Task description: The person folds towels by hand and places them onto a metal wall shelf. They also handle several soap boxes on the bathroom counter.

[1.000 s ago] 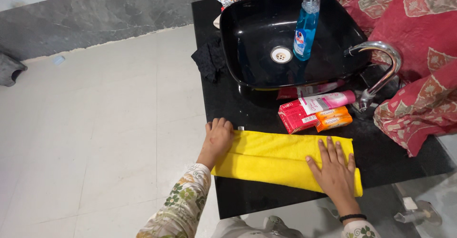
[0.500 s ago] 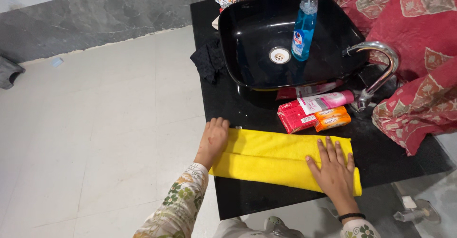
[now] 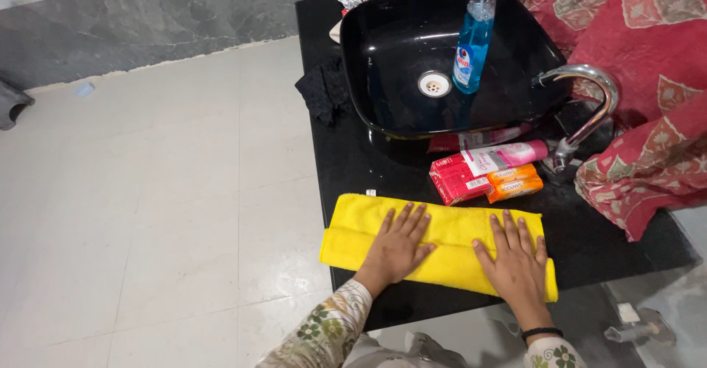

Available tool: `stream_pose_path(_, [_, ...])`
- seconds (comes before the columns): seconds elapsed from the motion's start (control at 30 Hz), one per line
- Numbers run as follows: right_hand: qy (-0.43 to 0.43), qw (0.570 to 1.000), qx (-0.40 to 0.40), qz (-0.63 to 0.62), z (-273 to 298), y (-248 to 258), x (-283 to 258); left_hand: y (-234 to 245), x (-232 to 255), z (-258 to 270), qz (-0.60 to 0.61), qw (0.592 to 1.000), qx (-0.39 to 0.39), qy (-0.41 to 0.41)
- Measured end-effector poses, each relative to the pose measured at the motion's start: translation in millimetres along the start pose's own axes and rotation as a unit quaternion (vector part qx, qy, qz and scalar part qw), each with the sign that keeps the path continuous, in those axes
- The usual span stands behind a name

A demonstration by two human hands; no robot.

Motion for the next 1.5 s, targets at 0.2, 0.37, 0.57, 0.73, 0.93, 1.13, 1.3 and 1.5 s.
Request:
stream_pose_path(0.2, [0.071, 0.986, 0.005, -0.150, 17, 39, 8, 47, -21, 35, 0.094, 0.995, -0.003, 0.026])
stream_pose_path(0.37, [0.159, 0.978, -0.013, -0.134, 62, 67, 24, 76, -50, 92, 0.076, 0.996, -0.042, 0.034])
stream_pose_path(0.57, [0.130, 0.988, -0.042, -0.076, 69, 63, 57, 71, -74, 107, -0.027, 0.997, -0.033, 0.067])
stream_pose_path(0.73, [0.091, 0.957, -0.056, -0.268, 54, 51, 92, 71, -92, 104, 0.118, 0.975, -0.031, 0.184])
stream_pose_path(0.93, [-0.141, 0.886, -0.127, -0.423, 45, -8, 178, 50, -128, 110, 0.419, 0.855, -0.048, 0.301])
stream_pose_path(1.13, [-0.199, 0.868, -0.042, -0.452, 36, -17, 177, 31, -138, 103, 0.442, 0.823, -0.011, 0.357])
stream_pose_path(1.3, [-0.209, 0.952, -0.045, -0.221, 24, 19, 136, 30, -125, 93, 0.298, 0.857, 0.009, 0.421])
stream_pose_path(1.5, [-0.205, 0.970, 0.035, -0.123, 9, 44, 89, 39, -114, 87, 0.222, 0.862, 0.024, 0.455])
Point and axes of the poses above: each hand's wrist, its own z-axis away from the middle knuckle, its own y-axis out of the back of the hand, x = y × z, the point moved 2 cm from there along -z, towards the middle knuckle, and after that the axes turned 10 degrees about -z, right-handed, at the moved point
